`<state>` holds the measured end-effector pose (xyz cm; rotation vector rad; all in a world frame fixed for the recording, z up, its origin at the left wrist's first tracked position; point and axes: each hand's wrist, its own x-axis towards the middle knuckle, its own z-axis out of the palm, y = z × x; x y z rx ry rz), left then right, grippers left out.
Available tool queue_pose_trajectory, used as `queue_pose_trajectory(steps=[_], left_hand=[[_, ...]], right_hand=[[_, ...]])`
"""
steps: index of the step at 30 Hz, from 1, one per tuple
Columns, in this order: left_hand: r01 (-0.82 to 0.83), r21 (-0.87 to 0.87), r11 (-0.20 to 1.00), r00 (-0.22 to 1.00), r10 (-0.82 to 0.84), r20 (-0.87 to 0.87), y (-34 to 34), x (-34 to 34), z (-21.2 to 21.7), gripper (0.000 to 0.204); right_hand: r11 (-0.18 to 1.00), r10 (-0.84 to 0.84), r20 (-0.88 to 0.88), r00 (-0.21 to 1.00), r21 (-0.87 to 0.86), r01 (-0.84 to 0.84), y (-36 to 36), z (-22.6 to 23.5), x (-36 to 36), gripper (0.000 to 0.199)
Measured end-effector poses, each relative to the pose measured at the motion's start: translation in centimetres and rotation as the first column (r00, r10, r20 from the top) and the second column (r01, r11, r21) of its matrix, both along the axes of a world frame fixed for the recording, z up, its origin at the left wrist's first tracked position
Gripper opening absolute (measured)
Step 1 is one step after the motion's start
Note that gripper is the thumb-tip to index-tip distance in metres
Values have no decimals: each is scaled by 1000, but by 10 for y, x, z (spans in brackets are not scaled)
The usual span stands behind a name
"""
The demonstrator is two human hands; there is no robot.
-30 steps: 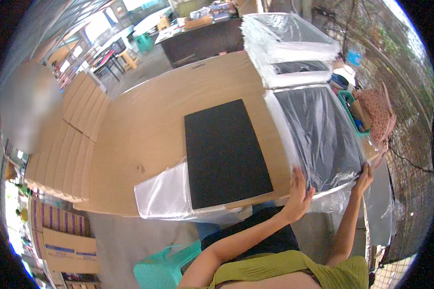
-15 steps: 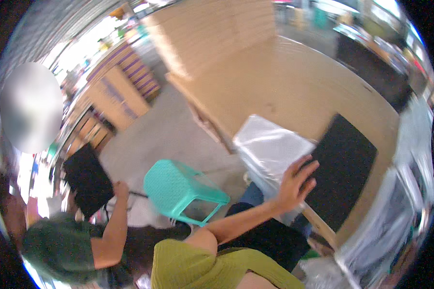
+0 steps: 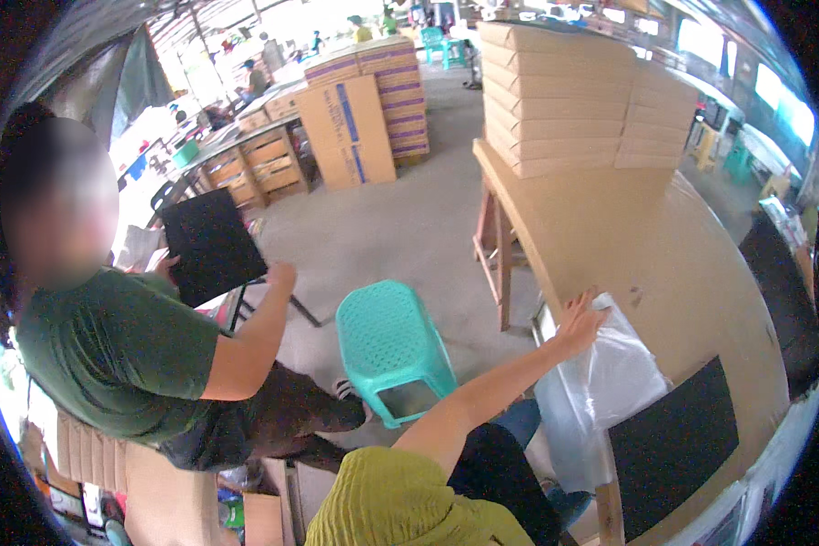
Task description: The person packages rectangular panels by sliding them into clear plastic bags, folding the bag edges, and stacking the finished items on a table.
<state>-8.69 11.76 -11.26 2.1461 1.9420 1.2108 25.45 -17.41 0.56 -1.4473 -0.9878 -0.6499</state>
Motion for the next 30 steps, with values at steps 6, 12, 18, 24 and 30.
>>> queue_pose_trajectory(steps=[6, 12, 18, 24, 30], left_hand=[[-5, 42, 999, 994, 1, 112, 2, -9, -18, 21], [-7, -32, 999, 988, 12, 155, 3, -4, 2, 8], [229, 102, 968, 873, -251, 419, -19, -10, 60, 22], [308, 77, 948, 868, -314, 385, -1, -11, 77, 37], [507, 15, 862, 839, -497, 222, 37, -12, 69, 42]], right_hand=[[884, 453, 54, 890, 100, -457, 44, 1, -66, 29], [851, 503, -137, 853, -96, -517, 38, -38, -65, 33], [871, 468, -13, 884, -165, -464, 40, -44, -53, 35], [817, 525, -198, 828, -155, -555, 58, -24, -65, 33], [739, 584, 59, 810, -452, -500, 110, 15, -62, 14]])
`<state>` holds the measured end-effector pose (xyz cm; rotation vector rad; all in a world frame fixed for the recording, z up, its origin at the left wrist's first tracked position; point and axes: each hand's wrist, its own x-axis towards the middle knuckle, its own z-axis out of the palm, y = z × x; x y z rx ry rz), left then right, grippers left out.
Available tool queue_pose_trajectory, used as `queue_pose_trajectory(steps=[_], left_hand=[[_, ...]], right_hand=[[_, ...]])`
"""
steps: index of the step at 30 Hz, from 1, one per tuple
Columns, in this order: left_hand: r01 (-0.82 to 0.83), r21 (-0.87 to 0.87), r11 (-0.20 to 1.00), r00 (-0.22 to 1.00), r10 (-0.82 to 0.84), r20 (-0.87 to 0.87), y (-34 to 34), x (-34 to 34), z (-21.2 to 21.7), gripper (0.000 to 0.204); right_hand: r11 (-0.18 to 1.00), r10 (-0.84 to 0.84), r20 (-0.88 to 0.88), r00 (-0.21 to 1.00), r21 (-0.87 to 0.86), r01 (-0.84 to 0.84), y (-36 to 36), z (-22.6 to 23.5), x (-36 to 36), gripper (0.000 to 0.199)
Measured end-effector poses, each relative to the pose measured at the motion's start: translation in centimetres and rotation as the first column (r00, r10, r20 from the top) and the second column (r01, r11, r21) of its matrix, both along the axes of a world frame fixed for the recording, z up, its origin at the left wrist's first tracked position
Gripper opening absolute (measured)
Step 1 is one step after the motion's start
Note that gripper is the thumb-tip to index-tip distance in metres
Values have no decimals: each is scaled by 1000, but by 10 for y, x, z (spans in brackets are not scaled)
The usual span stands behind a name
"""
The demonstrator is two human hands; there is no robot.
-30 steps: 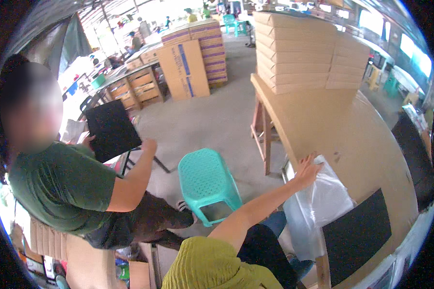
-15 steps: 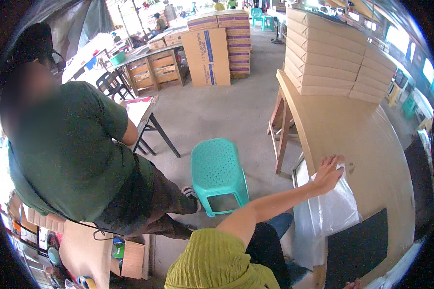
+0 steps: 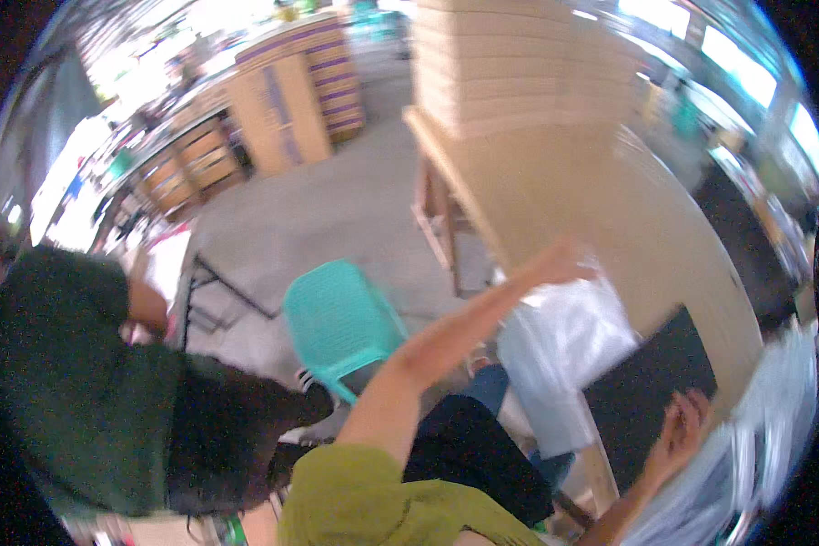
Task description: The person packages rectangular panels by sliding them into clear plastic bags, folding the bag edges, and stacking the finished items on a table.
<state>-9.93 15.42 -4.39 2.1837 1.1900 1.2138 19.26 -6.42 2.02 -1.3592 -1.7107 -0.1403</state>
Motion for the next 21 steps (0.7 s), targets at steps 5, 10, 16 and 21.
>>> queue_pose_trajectory(steps=[5, 10, 16, 21], left_hand=[[47, -242, 969, 958, 25, 286, -9, -20, -1, 45], [149, -224, 963, 900, -38, 435, -14, -14, 15, 52], [227, -263, 938, 916, -114, 385, -24, -1, 37, 66], [254, 46, 966, 939, -258, 229, -24, -6, 13, 67]], right_hand=[[965, 182, -158, 970, -159, -207, 22, 37, -52, 13], [881, 278, -215, 936, -331, -338, 85, 16, -65, 20], [937, 312, -78, 947, -140, -320, 162, -32, -103, 29], [945, 209, -290, 934, -186, -269, 173, -50, -113, 12]])
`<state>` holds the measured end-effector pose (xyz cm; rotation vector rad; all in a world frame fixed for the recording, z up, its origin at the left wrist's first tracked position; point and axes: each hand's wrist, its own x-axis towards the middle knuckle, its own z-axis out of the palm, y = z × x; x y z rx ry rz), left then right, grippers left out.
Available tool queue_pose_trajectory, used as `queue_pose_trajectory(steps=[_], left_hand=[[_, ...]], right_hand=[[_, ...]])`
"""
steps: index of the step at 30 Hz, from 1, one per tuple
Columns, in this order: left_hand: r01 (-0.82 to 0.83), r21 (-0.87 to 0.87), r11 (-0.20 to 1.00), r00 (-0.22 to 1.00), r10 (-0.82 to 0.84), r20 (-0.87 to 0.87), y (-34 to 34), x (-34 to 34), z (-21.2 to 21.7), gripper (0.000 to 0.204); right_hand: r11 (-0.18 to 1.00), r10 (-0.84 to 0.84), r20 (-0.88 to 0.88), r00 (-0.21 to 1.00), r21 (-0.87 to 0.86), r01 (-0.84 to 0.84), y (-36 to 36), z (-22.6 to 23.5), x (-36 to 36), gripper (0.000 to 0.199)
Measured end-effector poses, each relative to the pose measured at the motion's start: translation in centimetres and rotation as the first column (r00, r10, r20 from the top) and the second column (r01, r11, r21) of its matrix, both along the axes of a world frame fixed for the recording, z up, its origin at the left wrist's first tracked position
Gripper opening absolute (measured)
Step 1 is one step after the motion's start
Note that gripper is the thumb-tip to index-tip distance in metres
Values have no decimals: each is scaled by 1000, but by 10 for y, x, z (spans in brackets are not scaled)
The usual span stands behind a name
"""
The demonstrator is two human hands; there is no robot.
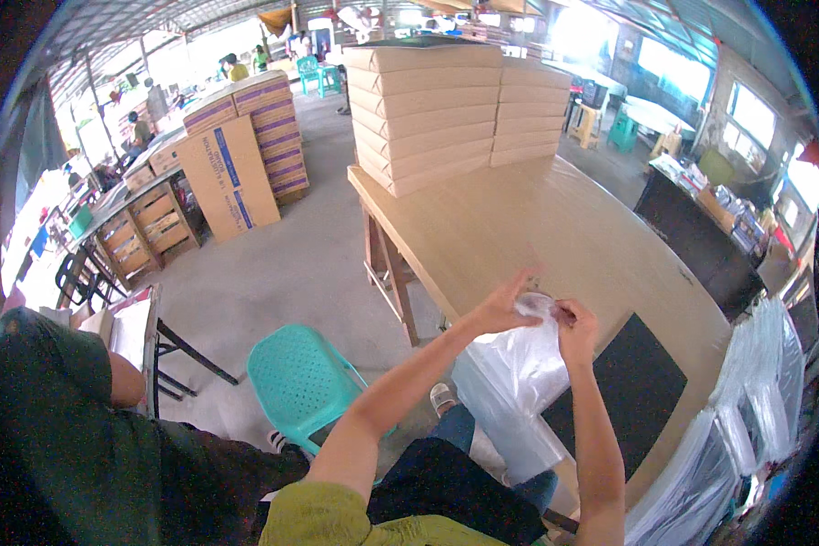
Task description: The person packages rectangular panels by sliding them into clear plastic bags, folding the bag edges, and stacking the finished items on a table.
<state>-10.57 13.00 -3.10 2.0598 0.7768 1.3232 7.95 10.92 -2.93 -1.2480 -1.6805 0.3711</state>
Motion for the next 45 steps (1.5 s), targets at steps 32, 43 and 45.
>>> queue_pose_trajectory(steps=[32, 43, 45], left_hand=[[387, -223, 895, 913, -336, 233, 9, 67, 21, 48], [585, -727, 360, 507, -862, -19, 21, 30, 53, 50], [645, -650, 402, 605, -788, 113, 15, 17, 52, 51]], right_hand=[[889, -177, -80, 981, 415, 195, -28, 24, 42, 10], [134, 415, -877, 241, -203, -970, -35, -7, 87, 58], [154, 599, -771, 214, -151, -976, -51, -10, 87, 64]])
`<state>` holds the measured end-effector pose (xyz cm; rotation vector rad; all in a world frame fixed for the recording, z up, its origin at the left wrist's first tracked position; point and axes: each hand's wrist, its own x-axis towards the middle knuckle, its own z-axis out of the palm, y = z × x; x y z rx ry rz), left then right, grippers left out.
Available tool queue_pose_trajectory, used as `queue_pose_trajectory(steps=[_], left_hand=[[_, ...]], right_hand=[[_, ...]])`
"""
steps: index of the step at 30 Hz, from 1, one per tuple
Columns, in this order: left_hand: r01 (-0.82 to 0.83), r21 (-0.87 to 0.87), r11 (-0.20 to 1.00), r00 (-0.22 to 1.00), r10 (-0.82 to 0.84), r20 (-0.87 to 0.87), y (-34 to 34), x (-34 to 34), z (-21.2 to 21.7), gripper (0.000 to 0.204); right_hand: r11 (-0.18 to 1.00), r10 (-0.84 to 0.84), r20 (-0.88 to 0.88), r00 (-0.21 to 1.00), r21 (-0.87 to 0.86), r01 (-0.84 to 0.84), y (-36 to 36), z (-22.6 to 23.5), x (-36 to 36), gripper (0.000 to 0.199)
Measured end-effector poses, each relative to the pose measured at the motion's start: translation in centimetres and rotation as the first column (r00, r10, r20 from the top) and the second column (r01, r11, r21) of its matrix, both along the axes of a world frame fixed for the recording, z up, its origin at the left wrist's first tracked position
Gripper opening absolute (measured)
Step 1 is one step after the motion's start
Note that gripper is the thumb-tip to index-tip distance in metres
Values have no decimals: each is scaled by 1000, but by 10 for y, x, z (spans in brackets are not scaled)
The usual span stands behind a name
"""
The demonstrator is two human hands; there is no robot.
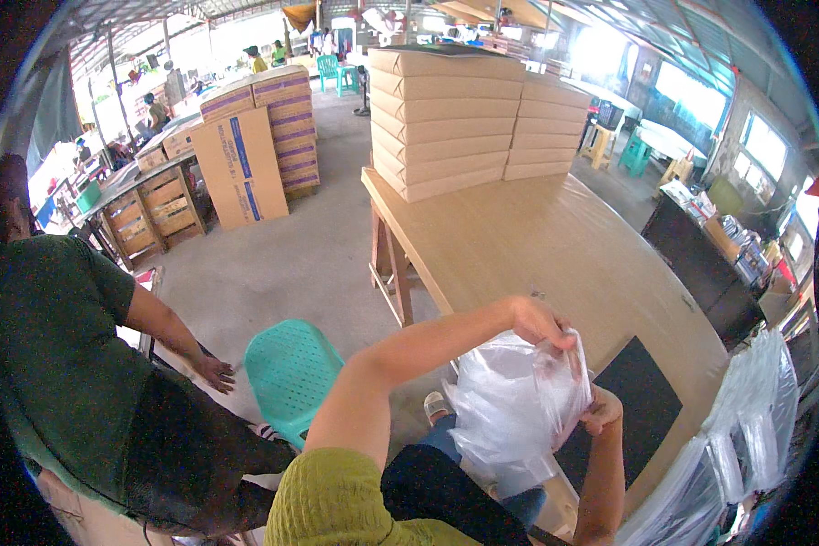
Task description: The person packages rectangular panels by sliding them into clear plastic bags, folding the bag edges, and stacking the finished items on a table.
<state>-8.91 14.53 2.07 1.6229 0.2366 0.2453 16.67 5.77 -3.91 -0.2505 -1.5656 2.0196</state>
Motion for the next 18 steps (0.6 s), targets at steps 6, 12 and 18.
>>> queue_pose_trajectory(steps=[6, 12, 18], left_hand=[[-108, -429, 897, 886, 283, 368, -28, -43, -5, 61], [-245, 0, 970, 969, 245, 34, -78, -68, -17, 56], [143, -416, 898, 867, 89, 490, -86, -18, -24, 53]], right_hand=[[903, -367, -87, 926, 204, 377, -48, 2, 45, 50], [533, -839, 39, 543, -149, 833, -66, 28, 24, 32], [452, -882, 170, 440, 42, 891, -138, 20, 54, 22]])
